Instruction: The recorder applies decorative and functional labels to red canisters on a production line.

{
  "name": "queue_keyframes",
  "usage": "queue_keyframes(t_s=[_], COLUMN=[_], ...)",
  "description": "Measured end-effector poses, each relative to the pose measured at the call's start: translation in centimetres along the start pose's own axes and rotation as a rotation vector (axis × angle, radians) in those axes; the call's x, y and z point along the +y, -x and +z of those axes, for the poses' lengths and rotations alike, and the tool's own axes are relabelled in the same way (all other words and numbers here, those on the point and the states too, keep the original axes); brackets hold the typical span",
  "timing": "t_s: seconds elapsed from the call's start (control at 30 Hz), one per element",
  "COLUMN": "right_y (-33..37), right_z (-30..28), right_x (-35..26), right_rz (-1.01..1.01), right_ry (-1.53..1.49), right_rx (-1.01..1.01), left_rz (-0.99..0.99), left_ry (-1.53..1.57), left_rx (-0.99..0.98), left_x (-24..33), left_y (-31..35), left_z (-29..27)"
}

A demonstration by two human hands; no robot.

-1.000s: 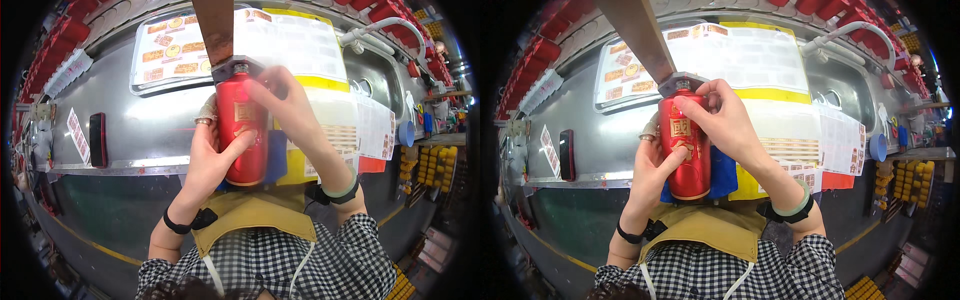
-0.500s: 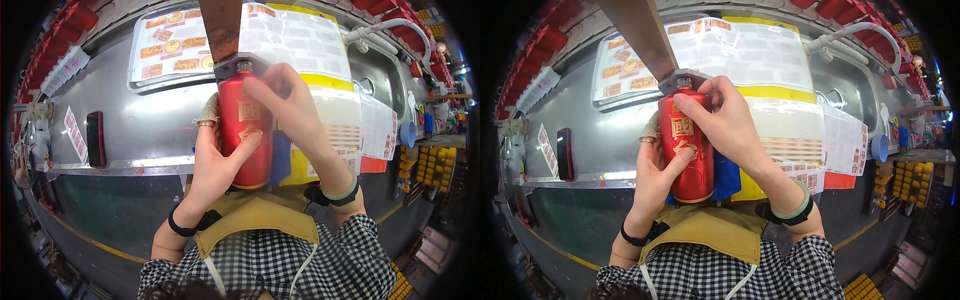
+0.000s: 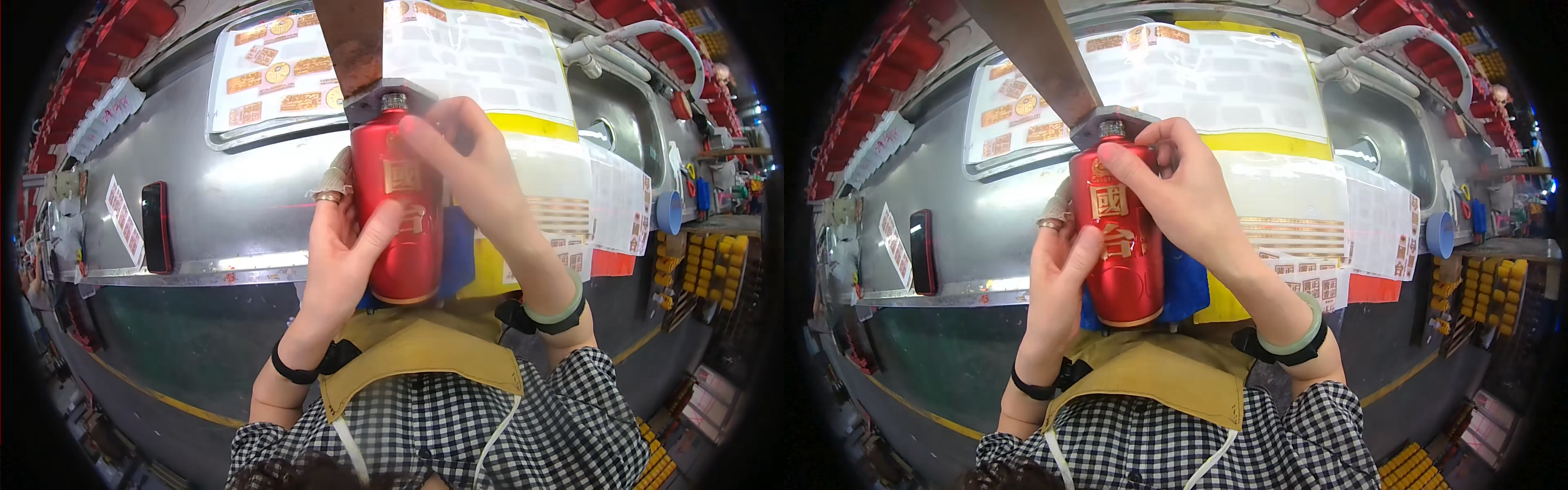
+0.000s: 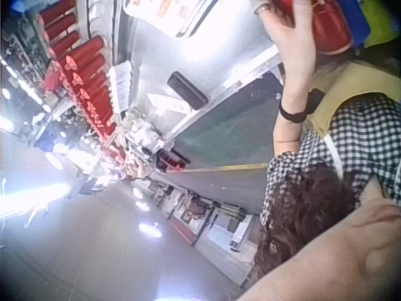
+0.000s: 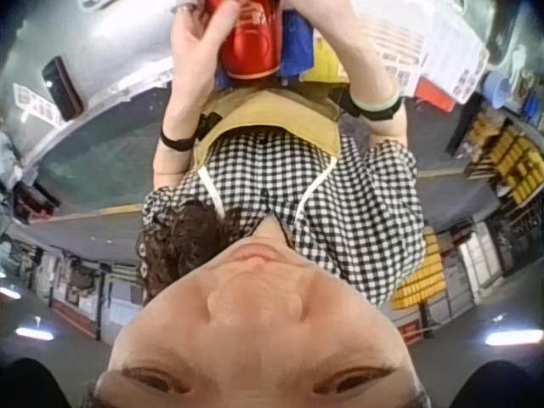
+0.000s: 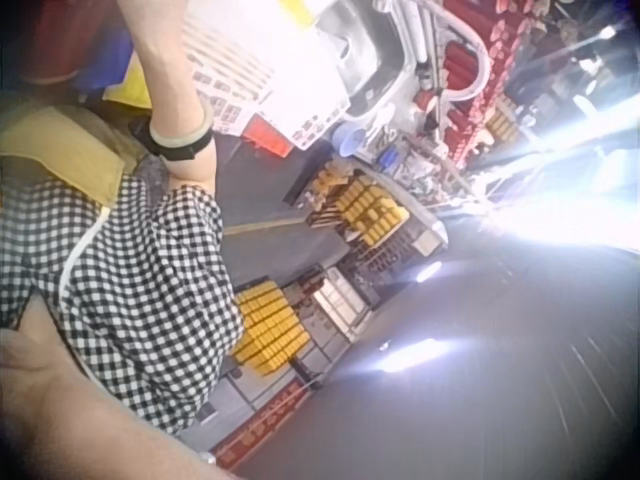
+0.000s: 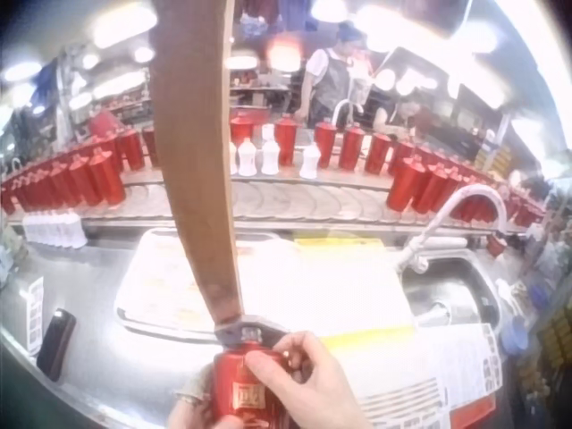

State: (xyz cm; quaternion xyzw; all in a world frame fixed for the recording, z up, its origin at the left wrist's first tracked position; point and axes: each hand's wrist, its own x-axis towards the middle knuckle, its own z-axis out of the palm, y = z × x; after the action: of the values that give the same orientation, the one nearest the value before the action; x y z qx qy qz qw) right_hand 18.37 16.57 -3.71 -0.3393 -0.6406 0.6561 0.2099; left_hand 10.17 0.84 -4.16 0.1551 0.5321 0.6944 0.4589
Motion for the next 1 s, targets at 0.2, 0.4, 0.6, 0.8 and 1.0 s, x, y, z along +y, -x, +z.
queue_keyframes(t_s=[0.2, 0.4, 0.6, 0.8, 1.0], right_y=[2.8, 5.2, 5.2, 5.3, 5.3], right_z=[-0.9, -0.8, -0.7, -0.6, -0.6], right_x=[0.8, 1.5, 1.8, 1.9, 1.8], right_rz=[0.047, 0.062, 0.049, 0.041, 0.069], right_ry=[-0.065, -0.084, -0.039, -0.082, -0.122], right_rx=[0.007, -0.060, -0.061, -0.055, -0.055], left_rz=[0.044, 0.050, 0.066, 0.112, 0.095], left_ry=[0.008, -0.070, -0.075, -0.084, -0.140], left_rx=[-0.015, -0.012, -0.023, -0.037, -0.046], left_x=[-0.4, -0.7, -0.7, -0.9, -0.7], left_y=[0.3, 0.3, 0.3, 0.2, 0.4], left_z=[-0.6, -0.8, -0.7, -0.7, -0.5])
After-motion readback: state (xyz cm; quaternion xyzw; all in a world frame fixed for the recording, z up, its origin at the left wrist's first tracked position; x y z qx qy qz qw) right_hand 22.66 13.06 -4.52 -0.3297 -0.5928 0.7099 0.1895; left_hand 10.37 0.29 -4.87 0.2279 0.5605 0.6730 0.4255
